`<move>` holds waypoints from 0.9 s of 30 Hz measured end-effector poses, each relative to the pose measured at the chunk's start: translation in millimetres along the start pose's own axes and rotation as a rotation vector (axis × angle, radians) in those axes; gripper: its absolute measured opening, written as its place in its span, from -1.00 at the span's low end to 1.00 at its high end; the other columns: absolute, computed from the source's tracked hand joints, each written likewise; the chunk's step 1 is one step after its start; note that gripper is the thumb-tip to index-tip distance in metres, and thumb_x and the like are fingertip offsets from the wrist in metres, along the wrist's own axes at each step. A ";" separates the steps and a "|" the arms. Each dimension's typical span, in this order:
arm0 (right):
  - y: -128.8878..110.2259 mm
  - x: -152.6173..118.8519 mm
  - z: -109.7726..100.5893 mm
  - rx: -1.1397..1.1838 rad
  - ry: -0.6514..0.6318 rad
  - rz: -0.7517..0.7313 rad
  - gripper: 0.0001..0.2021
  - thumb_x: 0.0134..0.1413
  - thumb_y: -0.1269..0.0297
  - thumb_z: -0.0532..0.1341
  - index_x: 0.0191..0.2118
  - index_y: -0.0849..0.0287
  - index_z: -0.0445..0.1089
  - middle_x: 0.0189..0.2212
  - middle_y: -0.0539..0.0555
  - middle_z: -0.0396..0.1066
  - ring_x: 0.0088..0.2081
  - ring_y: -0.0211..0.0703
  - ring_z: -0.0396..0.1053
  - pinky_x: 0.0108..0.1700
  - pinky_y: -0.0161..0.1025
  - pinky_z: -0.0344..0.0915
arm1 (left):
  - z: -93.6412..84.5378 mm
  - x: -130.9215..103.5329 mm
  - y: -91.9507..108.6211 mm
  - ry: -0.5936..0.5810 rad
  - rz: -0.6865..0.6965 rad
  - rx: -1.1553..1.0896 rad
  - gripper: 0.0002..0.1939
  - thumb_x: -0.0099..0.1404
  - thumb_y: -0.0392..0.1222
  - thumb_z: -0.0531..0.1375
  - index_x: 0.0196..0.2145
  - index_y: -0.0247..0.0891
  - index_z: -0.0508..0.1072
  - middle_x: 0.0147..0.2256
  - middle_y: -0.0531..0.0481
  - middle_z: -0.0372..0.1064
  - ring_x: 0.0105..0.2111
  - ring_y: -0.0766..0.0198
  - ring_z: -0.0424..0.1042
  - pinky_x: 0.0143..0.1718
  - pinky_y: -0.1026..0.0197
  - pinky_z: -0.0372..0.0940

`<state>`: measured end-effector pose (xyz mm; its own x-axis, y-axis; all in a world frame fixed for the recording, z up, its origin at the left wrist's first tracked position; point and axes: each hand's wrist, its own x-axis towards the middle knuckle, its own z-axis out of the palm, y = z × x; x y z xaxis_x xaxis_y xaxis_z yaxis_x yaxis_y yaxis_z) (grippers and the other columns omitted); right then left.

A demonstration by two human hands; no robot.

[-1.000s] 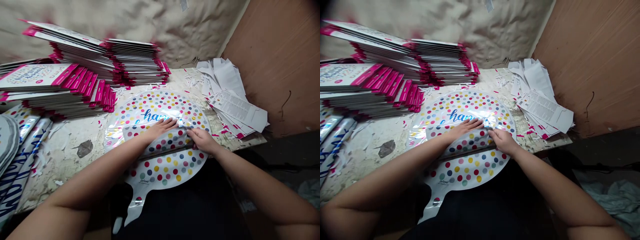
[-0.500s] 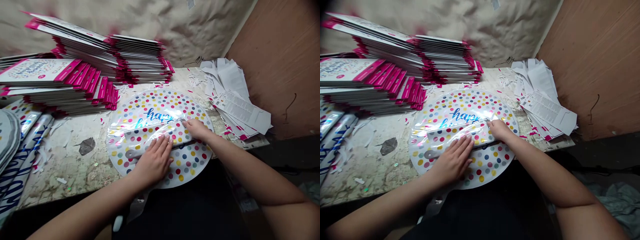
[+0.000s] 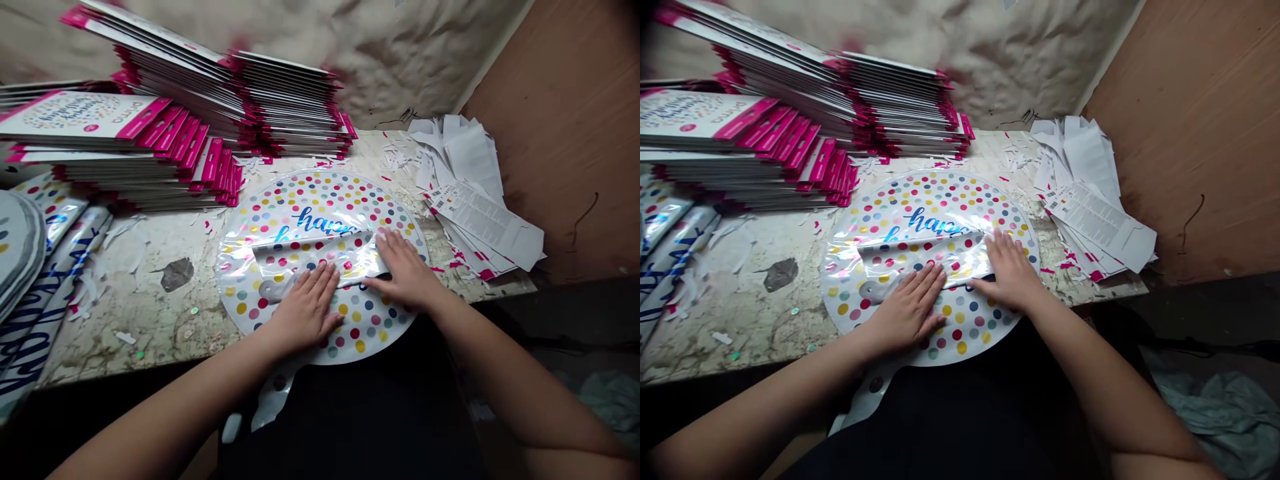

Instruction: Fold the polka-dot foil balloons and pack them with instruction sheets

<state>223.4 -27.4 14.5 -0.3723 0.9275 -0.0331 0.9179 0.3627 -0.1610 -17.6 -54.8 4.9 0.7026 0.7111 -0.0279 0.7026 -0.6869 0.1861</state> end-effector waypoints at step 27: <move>-21.4 -27.6 7.0 0.381 0.151 -0.592 -0.72 0.13 0.40 0.11 -0.04 0.15 0.39 -0.10 0.11 0.45 -0.05 -0.10 0.39 0.00 -0.10 0.26 | -12.9 -21.6 -36.5 0.098 0.253 -0.304 -0.61 0.31 -0.33 -0.03 0.07 -0.27 0.32 0.06 -0.18 0.29 0.10 0.09 0.22 0.13 0.00 0.11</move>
<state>213.0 -61.3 12.0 -0.7442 0.5975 0.2986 0.4459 0.7773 -0.4439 -59.9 -43.2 11.4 0.8247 0.5462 0.1470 0.4329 -0.7767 0.4575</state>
